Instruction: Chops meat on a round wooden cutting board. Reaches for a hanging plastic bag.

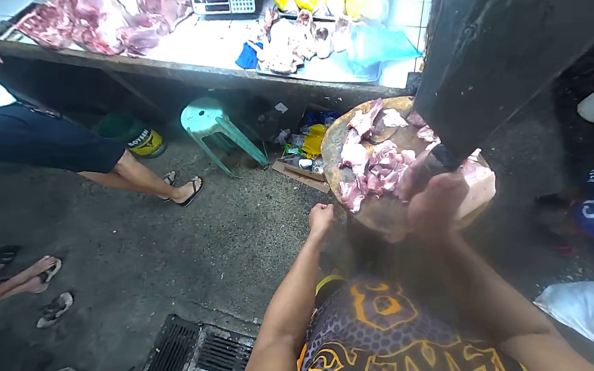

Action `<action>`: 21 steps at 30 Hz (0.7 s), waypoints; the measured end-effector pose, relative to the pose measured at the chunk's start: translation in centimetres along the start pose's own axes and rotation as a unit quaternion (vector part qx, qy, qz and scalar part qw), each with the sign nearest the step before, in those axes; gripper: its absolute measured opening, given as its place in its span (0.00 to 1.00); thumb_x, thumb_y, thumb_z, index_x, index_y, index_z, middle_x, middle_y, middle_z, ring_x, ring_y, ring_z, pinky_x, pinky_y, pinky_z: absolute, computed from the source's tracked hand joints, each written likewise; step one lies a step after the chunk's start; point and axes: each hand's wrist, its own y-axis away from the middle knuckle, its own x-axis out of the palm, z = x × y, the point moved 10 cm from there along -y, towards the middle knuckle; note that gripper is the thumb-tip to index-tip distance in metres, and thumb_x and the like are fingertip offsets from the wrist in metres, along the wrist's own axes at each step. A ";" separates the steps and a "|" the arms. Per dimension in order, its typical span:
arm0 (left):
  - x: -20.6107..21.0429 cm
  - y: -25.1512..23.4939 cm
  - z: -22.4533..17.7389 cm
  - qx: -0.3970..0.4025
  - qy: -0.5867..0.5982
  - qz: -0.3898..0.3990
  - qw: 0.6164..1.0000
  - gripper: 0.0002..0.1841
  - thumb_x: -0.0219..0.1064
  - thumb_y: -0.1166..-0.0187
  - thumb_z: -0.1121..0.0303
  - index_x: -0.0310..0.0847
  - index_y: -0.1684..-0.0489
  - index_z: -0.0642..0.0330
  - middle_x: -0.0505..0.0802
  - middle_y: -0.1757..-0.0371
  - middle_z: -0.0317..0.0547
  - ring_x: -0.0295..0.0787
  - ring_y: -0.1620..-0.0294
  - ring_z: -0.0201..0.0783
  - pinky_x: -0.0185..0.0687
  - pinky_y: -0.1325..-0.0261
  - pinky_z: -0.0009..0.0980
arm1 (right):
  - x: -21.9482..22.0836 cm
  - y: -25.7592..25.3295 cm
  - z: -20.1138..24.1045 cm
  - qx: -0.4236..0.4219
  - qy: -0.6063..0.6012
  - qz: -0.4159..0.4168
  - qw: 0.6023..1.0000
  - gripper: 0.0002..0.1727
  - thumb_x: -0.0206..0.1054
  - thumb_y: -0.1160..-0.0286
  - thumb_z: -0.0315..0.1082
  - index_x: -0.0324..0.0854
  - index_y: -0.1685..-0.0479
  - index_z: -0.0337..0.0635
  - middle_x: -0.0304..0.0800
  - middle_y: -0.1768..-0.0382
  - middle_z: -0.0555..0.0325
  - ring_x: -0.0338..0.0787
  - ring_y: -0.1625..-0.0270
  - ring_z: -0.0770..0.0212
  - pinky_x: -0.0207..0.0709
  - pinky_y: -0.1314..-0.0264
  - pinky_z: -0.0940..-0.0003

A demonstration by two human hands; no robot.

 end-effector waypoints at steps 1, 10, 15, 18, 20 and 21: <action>-0.2 0.2 -0.1 0.002 -0.009 -0.005 1.000 0.21 0.59 0.15 0.54 0.83 0.42 0.64 0.93 0.57 0.59 0.93 0.60 0.52 0.89 0.53 0.54 | 0.5 1.3 -2.2 0.022 0.024 0.014 0.999 0.39 0.39 0.15 0.73 0.77 0.54 0.45 0.77 0.79 0.63 0.78 0.81 0.67 0.79 0.80 0.65; 5.1 1.2 -9.1 0.179 -0.166 0.045 0.969 0.20 0.66 0.18 0.52 0.89 0.45 0.60 0.95 0.53 0.58 0.93 0.50 0.57 0.86 0.43 0.63 | -4.7 17.7 -19.4 0.483 0.365 0.280 0.745 0.45 0.37 0.15 0.73 0.86 0.59 0.40 0.90 0.64 0.45 0.92 0.56 0.45 0.82 0.49 0.39; 6.1 -0.4 -13.9 0.218 -0.205 0.030 0.954 0.21 0.63 0.18 0.46 0.93 0.53 0.53 0.95 0.53 0.52 0.94 0.52 0.51 0.87 0.45 0.60 | -10.7 21.0 -17.7 0.464 0.327 0.163 0.807 0.42 0.35 0.12 0.69 0.85 0.52 0.42 0.87 0.73 0.49 0.90 0.68 0.48 0.83 0.60 0.41; 5.5 -2.7 -17.4 0.276 -0.297 -0.044 0.913 0.22 0.68 0.23 0.52 0.86 0.38 0.57 0.84 0.29 0.61 0.82 0.30 0.59 0.81 0.32 0.61 | -12.9 25.3 -18.7 0.503 0.317 0.109 0.797 0.42 0.36 0.10 0.67 0.85 0.51 0.38 0.88 0.72 0.45 0.90 0.68 0.46 0.84 0.60 0.40; 6.8 -3.6 -19.9 0.317 -0.364 -0.055 0.874 0.24 0.71 0.27 0.48 0.89 0.46 0.60 0.83 0.28 0.62 0.80 0.28 0.60 0.79 0.29 0.59 | -13.3 26.9 -19.6 0.513 0.299 0.079 0.801 0.43 0.36 0.11 0.69 0.85 0.50 0.38 0.87 0.73 0.47 0.89 0.71 0.48 0.84 0.63 0.41; 7.6 -4.4 -20.6 0.317 -0.400 -0.054 0.858 0.26 0.73 0.30 0.46 0.89 0.49 0.61 0.81 0.27 0.62 0.79 0.26 0.61 0.78 0.28 0.60 | -13.4 27.1 -19.7 0.515 0.297 0.071 0.801 0.44 0.35 0.12 0.69 0.86 0.51 0.39 0.87 0.73 0.48 0.89 0.72 0.48 0.85 0.63 0.42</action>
